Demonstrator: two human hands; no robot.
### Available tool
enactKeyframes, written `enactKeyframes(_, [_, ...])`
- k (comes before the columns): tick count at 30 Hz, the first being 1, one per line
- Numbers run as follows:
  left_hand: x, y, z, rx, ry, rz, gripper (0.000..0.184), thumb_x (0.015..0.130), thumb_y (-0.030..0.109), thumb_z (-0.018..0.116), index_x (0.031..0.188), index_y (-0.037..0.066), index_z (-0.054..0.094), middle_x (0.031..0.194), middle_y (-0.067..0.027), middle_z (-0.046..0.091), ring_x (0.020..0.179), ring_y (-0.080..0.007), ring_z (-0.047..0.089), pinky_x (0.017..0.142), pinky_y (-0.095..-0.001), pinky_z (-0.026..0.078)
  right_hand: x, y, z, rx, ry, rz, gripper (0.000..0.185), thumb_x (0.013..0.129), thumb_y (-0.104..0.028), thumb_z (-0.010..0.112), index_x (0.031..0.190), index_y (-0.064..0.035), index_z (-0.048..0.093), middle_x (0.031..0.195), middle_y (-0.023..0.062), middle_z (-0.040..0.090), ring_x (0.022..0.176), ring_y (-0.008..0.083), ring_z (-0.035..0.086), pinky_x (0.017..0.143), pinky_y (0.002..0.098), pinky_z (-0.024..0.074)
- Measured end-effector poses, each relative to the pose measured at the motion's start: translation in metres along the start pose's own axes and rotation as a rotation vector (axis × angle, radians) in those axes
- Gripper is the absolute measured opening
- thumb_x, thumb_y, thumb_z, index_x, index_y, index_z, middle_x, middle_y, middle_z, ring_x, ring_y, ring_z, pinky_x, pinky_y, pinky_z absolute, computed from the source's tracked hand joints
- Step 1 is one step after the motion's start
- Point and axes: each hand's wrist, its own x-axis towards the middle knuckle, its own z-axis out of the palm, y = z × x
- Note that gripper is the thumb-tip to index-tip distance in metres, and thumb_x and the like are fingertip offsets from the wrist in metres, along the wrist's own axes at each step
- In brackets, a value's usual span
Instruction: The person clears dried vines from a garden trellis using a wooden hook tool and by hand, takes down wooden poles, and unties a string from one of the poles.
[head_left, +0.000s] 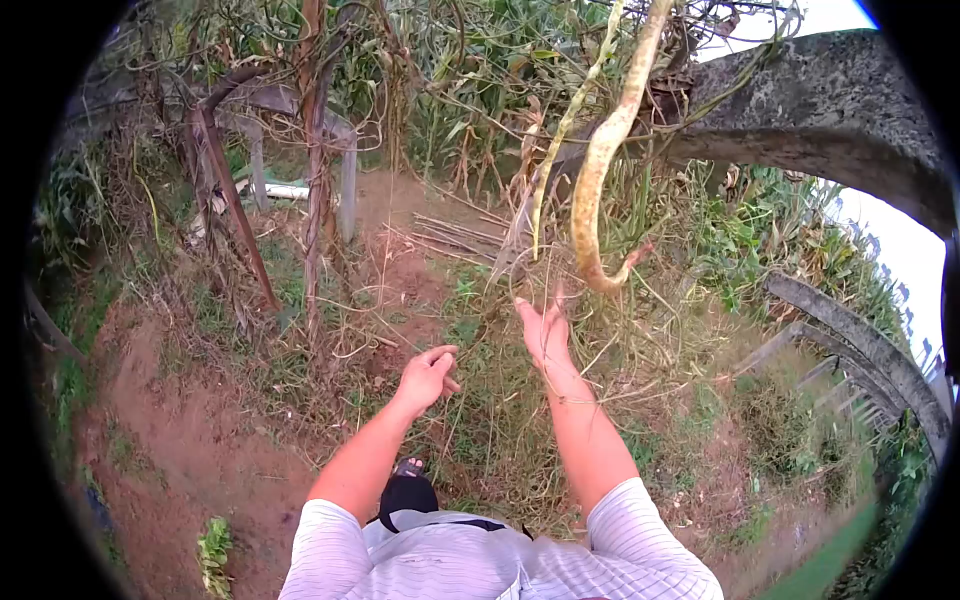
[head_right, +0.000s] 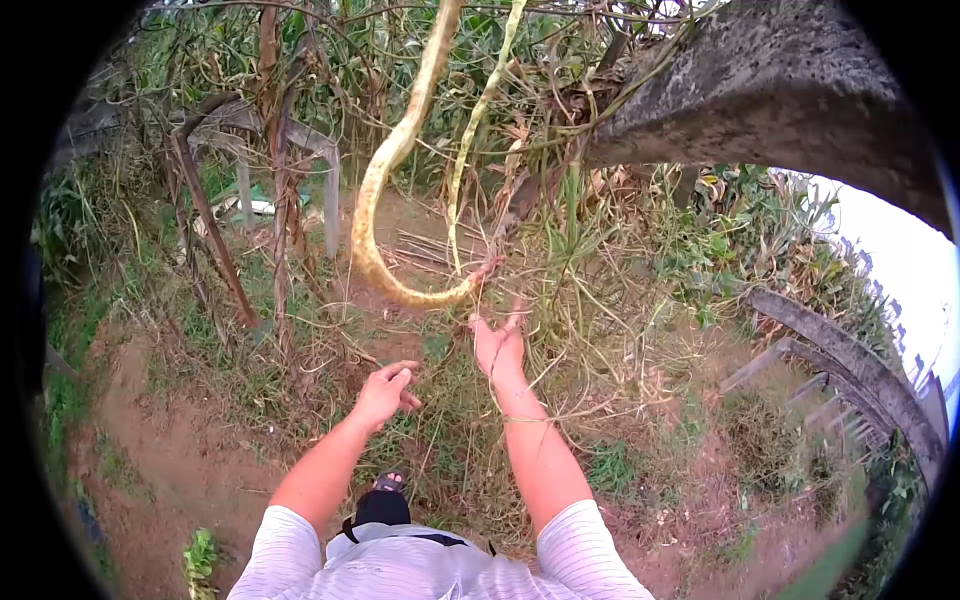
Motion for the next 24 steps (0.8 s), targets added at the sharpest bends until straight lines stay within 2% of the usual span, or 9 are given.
enactKeyframes(3, [0.021,-0.013,0.013,-0.128,-0.235,-0.136,0.047,0.102,0.027,0.048,0.146,0.010,0.040,0.135,-0.0227,0.051,0.075,-0.0223,0.071,0.066,-0.0328,0.056,0.032,0.025,0.008,0.055,-0.016,-0.169,0.087,0.087,-0.034,0.070,0.152,-0.0025,0.022,0.140,0.0215,0.045,0.129,0.0325,0.047,0.105,0.0402,0.0403])
enactKeyframes(6, [0.067,-0.026,0.030,0.013,-0.222,-0.171,0.061,0.095,0.023,0.059,0.149,0.009,0.035,0.137,-0.0238,0.050,0.086,-0.0277,0.070,0.074,-0.0355,0.057,0.054,0.044,0.021,0.128,-0.130,0.011,0.063,0.091,-0.002,0.063,0.143,-0.0058,0.027,0.117,0.0160,0.055,0.107,0.0186,0.058,0.090,0.0282,0.0489])
enactKeyframes(8, [0.106,-0.034,0.036,0.475,0.057,0.129,0.086,0.081,0.022,0.075,0.150,0.001,0.027,0.132,-0.0242,0.052,0.111,-0.0343,0.061,0.097,-0.0406,0.049,0.067,0.055,0.026,0.331,-0.198,-0.017,0.056,0.097,-0.022,0.058,0.141,-0.0021,0.030,0.122,0.0177,0.054,0.110,0.0214,0.057,0.092,0.0327,0.0484])
enactKeyframes(11, [0.194,-0.060,0.038,0.488,0.070,0.347,0.100,0.071,0.027,0.082,0.148,-0.004,0.027,0.133,-0.0261,0.051,0.124,-0.0377,0.051,0.109,-0.0390,0.037,0.098,0.119,0.032,0.126,-0.117,-0.163,0.041,0.097,-0.025,0.058,0.127,-0.0016,0.042,0.111,0.0135,0.057,0.096,0.0207,0.058,0.085,0.0348,0.0487])
enactKeyframes(12, [0.188,-0.040,0.044,0.702,0.151,0.368,0.102,0.068,0.034,0.084,0.147,-0.002,0.031,0.134,-0.0253,0.050,0.122,-0.0357,0.053,0.105,-0.0390,0.042,0.114,0.156,0.033,0.022,-0.068,-0.205,0.037,0.097,-0.026,0.058,0.123,-0.0014,0.045,0.108,0.0121,0.058,0.091,0.0205,0.058,0.082,0.0355,0.0488])
enactKeyframes(15, [0.269,-0.092,0.047,0.532,-0.062,0.365,0.095,0.068,0.039,0.084,0.144,0.003,0.040,0.128,-0.0231,0.057,0.115,-0.0333,0.059,0.101,-0.0399,0.046,0.077,0.089,0.039,0.013,0.024,-0.194,0.027,0.097,-0.024,0.058,0.114,-0.0031,0.050,0.098,0.0089,0.058,0.084,0.0187,0.056,0.077,0.0343,0.0485])
enactKeyframes(19, [0.265,-0.077,0.043,0.671,-0.315,0.366,0.062,0.076,0.043,0.078,0.124,0.009,0.062,0.108,-0.0174,0.069,0.095,-0.0297,0.067,0.087,-0.0398,0.051,0.070,0.046,0.057,0.736,0.106,0.099,0.010,0.095,-0.014,0.061,0.094,-0.0060,0.056,0.090,0.0028,0.057,0.080,0.0121,0.054,0.072,0.0284,0.0462])
enactKeyframes(21, [0.266,-0.071,0.041,0.678,-0.499,0.310,0.052,0.079,0.042,0.076,0.118,0.009,0.066,0.105,-0.0147,0.070,0.093,-0.0275,0.067,0.084,-0.0389,0.051,0.070,0.047,0.057,0.265,-0.019,-0.109,0.015,0.097,-0.018,0.059,0.091,-0.0056,0.054,0.077,0.0010,0.053,0.068,0.0107,0.049,0.065,0.0274,0.0435])
enactKeyframes(24, [0.301,-0.141,0.049,0.197,-0.588,0.297,0.045,0.081,0.040,0.075,0.114,0.010,0.068,0.100,-0.0135,0.072,0.089,-0.0274,0.068,0.082,-0.0393,0.052,0.075,0.062,0.067,0.471,-0.002,-0.034,0.021,0.096,-0.016,0.059,0.079,-0.0096,0.050,0.064,-0.0040,0.043,0.055,0.0076,0.040,0.054,0.0258,0.0366])
